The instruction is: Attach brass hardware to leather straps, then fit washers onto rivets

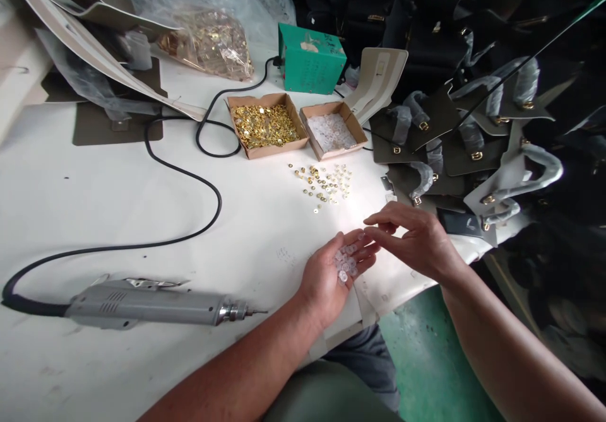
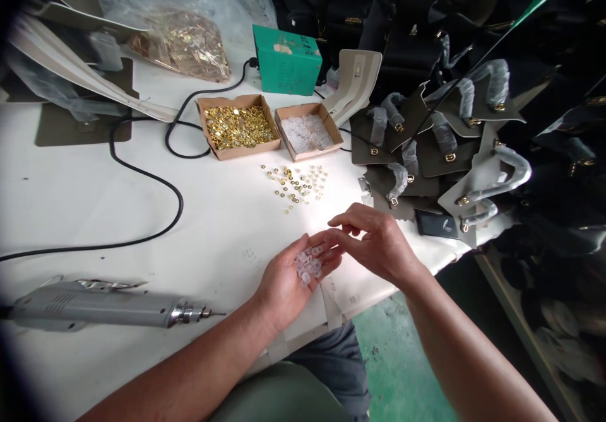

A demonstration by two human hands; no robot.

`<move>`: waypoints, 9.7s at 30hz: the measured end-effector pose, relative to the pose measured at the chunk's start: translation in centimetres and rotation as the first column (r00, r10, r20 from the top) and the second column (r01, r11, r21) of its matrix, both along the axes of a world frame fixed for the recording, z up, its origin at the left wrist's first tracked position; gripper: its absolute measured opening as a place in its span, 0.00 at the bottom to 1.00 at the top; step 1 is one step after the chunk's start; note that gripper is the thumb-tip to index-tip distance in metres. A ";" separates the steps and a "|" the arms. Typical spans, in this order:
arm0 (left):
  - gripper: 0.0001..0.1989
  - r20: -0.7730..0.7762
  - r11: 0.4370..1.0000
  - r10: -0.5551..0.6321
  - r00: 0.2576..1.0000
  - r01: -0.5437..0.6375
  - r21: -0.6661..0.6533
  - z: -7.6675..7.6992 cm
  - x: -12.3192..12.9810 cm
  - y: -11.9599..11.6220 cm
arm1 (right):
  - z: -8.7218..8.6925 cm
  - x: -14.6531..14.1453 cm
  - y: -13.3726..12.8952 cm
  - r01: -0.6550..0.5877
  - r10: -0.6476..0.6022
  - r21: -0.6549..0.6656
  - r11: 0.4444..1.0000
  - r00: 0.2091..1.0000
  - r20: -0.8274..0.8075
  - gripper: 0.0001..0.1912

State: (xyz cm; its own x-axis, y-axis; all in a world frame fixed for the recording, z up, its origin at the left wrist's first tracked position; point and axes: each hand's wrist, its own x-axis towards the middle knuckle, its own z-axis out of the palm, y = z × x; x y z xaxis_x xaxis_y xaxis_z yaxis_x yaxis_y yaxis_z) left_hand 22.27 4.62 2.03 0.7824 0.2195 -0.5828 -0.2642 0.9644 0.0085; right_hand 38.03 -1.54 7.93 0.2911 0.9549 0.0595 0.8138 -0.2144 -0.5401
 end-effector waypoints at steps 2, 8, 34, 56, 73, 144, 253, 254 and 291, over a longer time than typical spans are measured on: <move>0.15 0.013 1.000 0.018 1.000 -0.018 0.006 -0.1 0.0 -0.1 | -0.6 -0.4 -1.1 -0.020 0.020 -0.018 1.000 1.000 0.014 0.08; 0.14 0.020 1.000 0.027 0.999 -0.027 0.009 -0.2 0.1 -0.2 | -2.1 -0.4 -1.7 -0.082 0.078 0.011 0.997 0.975 0.209 0.06; 0.20 -0.006 0.997 -0.063 0.998 0.063 0.042 0.1 -0.2 0.0 | -5.2 2.2 9.4 0.134 -0.039 -0.204 0.970 0.911 0.411 0.10; 0.17 0.003 1.000 -0.018 1.000 0.018 0.020 0.1 -0.1 0.0 | -0.5 0.5 4.9 -0.018 0.012 0.030 0.999 0.982 0.190 0.07; 0.11 0.033 0.996 0.073 0.997 -0.072 -0.045 -0.3 0.2 -0.1 | -0.3 -1.1 0.0 -0.326 0.348 -0.123 0.937 0.895 0.279 0.08; 0.19 -0.009 0.999 -0.051 0.999 0.051 0.018 0.1 -0.2 -0.1 | -5.2 1.8 10.9 0.229 -0.126 -0.288 0.930 0.933 0.336 0.13; 0.15 0.020 0.998 0.046 0.999 -0.047 0.031 -0.1 0.0 -0.4 | -1.6 -3.0 -4.0 -0.036 0.027 0.041 0.999 0.980 0.197 0.06; 0.15 0.015 0.998 0.045 0.999 -0.045 0.032 -0.1 0.0 -0.4 | -1.6 -2.9 -3.8 -0.065 0.059 0.021 0.998 0.972 0.229 0.06; 0.21 0.069 1.000 -0.020 0.997 0.021 -0.018 0.1 -0.4 0.0 | -6.4 1.4 7.4 -0.111 0.059 0.171 0.979 0.957 0.285 0.06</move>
State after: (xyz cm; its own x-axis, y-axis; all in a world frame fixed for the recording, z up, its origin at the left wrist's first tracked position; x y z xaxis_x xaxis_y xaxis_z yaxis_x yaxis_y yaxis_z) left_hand 21.91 4.59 2.15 0.8252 0.1928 -0.5309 -0.2439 0.9694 -0.0270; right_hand 39.41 5.82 1.56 0.1560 0.9405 0.3020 0.9478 -0.0565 -0.3138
